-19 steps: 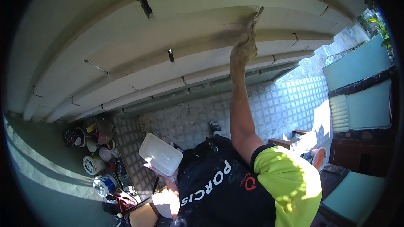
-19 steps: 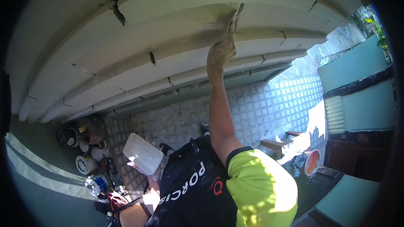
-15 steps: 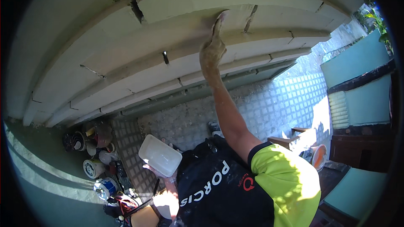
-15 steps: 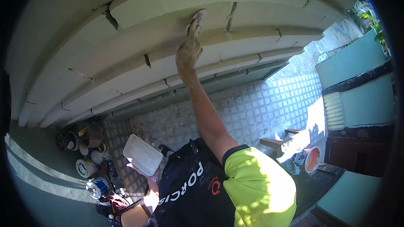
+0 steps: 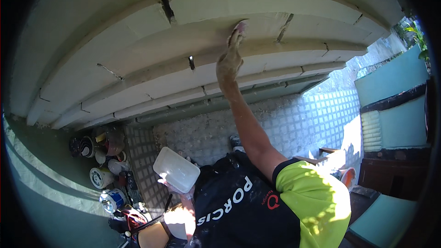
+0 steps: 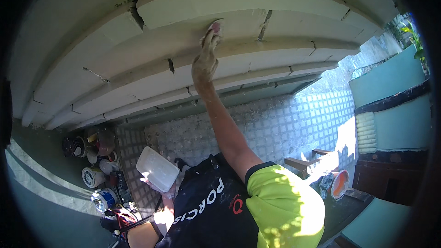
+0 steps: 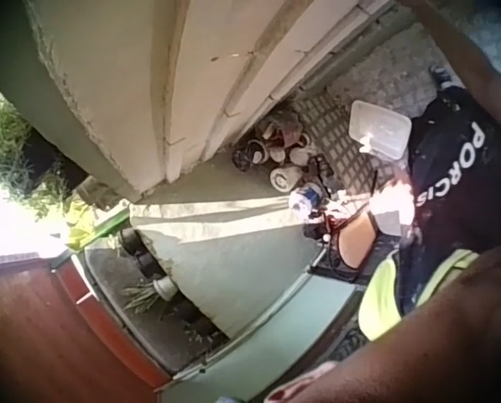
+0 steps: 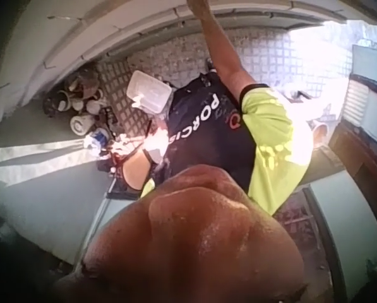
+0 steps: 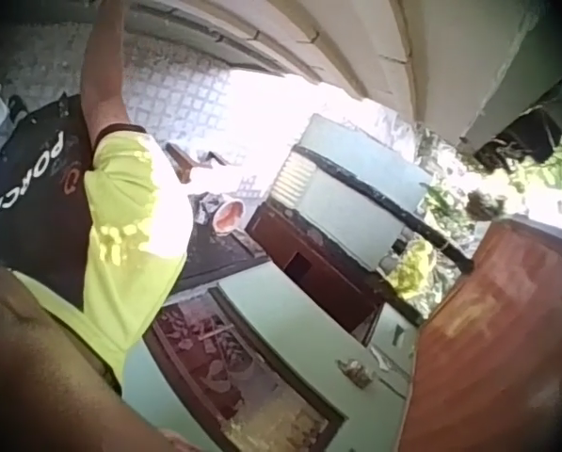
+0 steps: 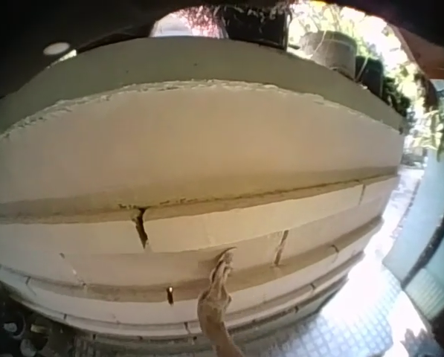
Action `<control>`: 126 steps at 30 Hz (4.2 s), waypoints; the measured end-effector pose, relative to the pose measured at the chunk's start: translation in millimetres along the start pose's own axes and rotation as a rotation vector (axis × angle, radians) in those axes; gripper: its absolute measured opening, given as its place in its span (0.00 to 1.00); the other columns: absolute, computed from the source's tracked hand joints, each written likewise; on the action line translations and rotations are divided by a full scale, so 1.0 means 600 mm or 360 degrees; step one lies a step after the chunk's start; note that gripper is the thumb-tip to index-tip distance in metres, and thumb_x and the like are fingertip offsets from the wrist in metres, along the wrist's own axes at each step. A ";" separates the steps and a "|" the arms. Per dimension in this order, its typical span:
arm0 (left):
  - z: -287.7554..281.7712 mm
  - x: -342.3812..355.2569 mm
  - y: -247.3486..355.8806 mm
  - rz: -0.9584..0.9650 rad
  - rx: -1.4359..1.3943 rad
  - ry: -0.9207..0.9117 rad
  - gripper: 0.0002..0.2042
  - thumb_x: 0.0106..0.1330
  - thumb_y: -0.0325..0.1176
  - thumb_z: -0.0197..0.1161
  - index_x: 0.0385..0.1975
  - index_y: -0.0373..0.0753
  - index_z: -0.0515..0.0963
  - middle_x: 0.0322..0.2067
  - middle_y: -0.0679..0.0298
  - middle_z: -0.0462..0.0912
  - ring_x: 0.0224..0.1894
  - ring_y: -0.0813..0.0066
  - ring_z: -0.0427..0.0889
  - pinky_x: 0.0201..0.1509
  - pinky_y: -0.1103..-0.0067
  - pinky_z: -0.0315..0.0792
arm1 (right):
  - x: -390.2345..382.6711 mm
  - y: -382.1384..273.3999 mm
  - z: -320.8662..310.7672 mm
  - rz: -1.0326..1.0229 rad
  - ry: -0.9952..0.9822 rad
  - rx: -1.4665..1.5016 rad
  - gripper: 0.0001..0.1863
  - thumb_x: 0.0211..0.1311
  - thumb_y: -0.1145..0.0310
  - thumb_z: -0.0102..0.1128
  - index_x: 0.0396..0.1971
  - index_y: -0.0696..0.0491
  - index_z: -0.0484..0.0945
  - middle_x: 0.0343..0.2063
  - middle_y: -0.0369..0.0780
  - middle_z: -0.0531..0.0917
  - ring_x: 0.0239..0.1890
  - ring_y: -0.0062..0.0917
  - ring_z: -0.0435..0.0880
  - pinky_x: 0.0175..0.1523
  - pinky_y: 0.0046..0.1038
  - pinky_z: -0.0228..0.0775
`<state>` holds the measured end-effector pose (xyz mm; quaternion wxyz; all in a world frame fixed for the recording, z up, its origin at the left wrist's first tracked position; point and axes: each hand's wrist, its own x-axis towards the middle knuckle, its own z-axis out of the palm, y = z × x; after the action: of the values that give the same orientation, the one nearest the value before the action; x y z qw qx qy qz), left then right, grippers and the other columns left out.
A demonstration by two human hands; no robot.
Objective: The person is applying white wall putty or filler into cracks in a concrete wall using their hands and a small plastic container.
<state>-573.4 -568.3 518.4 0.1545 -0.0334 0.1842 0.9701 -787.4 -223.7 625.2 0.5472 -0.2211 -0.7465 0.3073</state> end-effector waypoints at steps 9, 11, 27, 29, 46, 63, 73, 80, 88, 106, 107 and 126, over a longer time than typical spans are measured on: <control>0.001 0.001 0.025 0.0004 -0.0010 0.0079 0.49 0.56 0.75 0.53 0.74 0.56 0.48 0.72 0.51 0.53 0.64 0.41 0.69 0.59 0.39 0.65 | -0.005 0.004 -0.067 -0.0038 0.0209 0.0034 0.23 0.69 0.80 0.47 0.63 0.56 0.68 0.44 0.53 0.84 0.40 0.42 0.87 0.41 0.34 0.80; 0.005 0.000 0.024 0.0000 -0.0017 0.0098 0.49 0.55 0.75 0.52 0.74 0.56 0.48 0.72 0.51 0.53 0.64 0.42 0.69 0.59 0.39 0.65 | 0.056 0.051 -0.106 0.0215 0.0336 -0.0187 0.23 0.69 0.81 0.45 0.64 0.57 0.67 0.45 0.53 0.84 0.41 0.44 0.87 0.43 0.37 0.80; -0.006 0.013 0.021 -0.0028 -0.0097 -0.0089 0.49 0.56 0.78 0.45 0.75 0.58 0.45 0.74 0.51 0.46 0.67 0.40 0.64 0.63 0.37 0.60 | 0.026 0.032 -0.109 0.0371 0.0199 -0.0090 0.23 0.67 0.83 0.45 0.62 0.59 0.68 0.49 0.53 0.82 0.50 0.45 0.84 0.52 0.37 0.78; 0.001 0.017 0.012 -0.0018 -0.0097 -0.0069 0.49 0.56 0.78 0.46 0.74 0.57 0.46 0.73 0.51 0.48 0.66 0.40 0.65 0.62 0.37 0.62 | 0.049 0.093 -0.099 0.0152 0.0284 -0.0188 0.28 0.64 0.86 0.45 0.65 0.55 0.65 0.51 0.54 0.81 0.43 0.43 0.85 0.46 0.38 0.78; 0.019 0.013 0.029 -0.0015 -0.0037 0.0071 0.51 0.54 0.76 0.53 0.74 0.56 0.46 0.73 0.51 0.48 0.64 0.40 0.67 0.58 0.39 0.67 | 0.070 0.039 -0.089 -0.0177 0.0545 -0.0202 0.22 0.69 0.80 0.49 0.63 0.55 0.69 0.47 0.53 0.83 0.45 0.42 0.86 0.45 0.37 0.80; 0.015 0.006 0.028 0.0072 -0.0037 -0.0074 0.52 0.53 0.73 0.60 0.74 0.53 0.46 0.72 0.49 0.50 0.64 0.40 0.67 0.61 0.39 0.64 | 0.030 0.020 -0.122 0.0163 0.0248 -0.0070 0.22 0.69 0.80 0.49 0.62 0.56 0.70 0.47 0.53 0.83 0.45 0.37 0.87 0.47 0.33 0.81; 0.020 -0.011 0.017 0.0088 -0.0129 0.0069 0.53 0.52 0.72 0.61 0.74 0.52 0.46 0.72 0.49 0.50 0.64 0.39 0.66 0.62 0.39 0.63 | -0.114 -0.118 0.065 -0.0029 -0.0309 0.0305 0.41 0.51 0.93 0.48 0.68 0.52 0.61 0.58 0.55 0.75 0.56 0.42 0.80 0.54 0.37 0.80; -0.002 -0.039 0.020 0.0175 -0.0229 0.0190 0.54 0.52 0.72 0.62 0.74 0.52 0.46 0.72 0.49 0.50 0.65 0.39 0.65 0.63 0.39 0.62 | -0.071 -0.068 -0.031 0.0034 -0.0245 0.0255 0.22 0.71 0.77 0.48 0.64 0.53 0.70 0.50 0.45 0.84 0.28 0.18 0.84 0.32 0.23 0.77; -0.035 -0.037 0.043 0.0135 -0.0173 -0.0070 0.50 0.56 0.79 0.45 0.74 0.52 0.48 0.73 0.52 0.50 0.67 0.39 0.62 0.66 0.37 0.55 | 0.059 0.027 -0.073 0.0219 0.0190 -0.0296 0.23 0.67 0.77 0.48 0.62 0.55 0.71 0.48 0.50 0.83 0.38 0.45 0.87 0.41 0.41 0.77; -0.116 0.054 0.301 -0.0196 -0.0071 -0.0065 0.50 0.55 0.79 0.45 0.74 0.52 0.50 0.70 0.49 0.57 0.65 0.40 0.67 0.62 0.43 0.66 | -0.026 -0.092 0.010 -0.0255 0.0454 -0.0343 0.21 0.67 0.77 0.48 0.60 0.50 0.74 0.25 0.51 0.84 0.27 0.45 0.85 0.31 0.44 0.72; -0.127 0.052 0.316 -0.0187 -0.0064 -0.0018 0.51 0.54 0.80 0.44 0.74 0.52 0.49 0.70 0.49 0.56 0.64 0.39 0.67 0.60 0.41 0.66 | -0.024 -0.100 0.023 -0.0173 0.0412 -0.0405 0.23 0.65 0.79 0.50 0.60 0.51 0.73 0.26 0.51 0.84 0.27 0.46 0.85 0.32 0.44 0.72; -0.155 0.008 0.464 -0.0290 -0.0079 -0.0196 0.49 0.57 0.75 0.51 0.74 0.54 0.48 0.72 0.50 0.52 0.68 0.37 0.61 0.66 0.40 0.59 | -0.170 -0.245 0.118 -0.0042 0.0284 -0.0085 0.26 0.64 0.83 0.50 0.61 0.50 0.72 0.41 0.51 0.85 0.37 0.41 0.87 0.41 0.34 0.79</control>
<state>-664.0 -847.6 528.1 0.2521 0.0060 0.1464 0.9565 -823.4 -411.9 643.9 0.6094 -0.2523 -0.7056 0.2590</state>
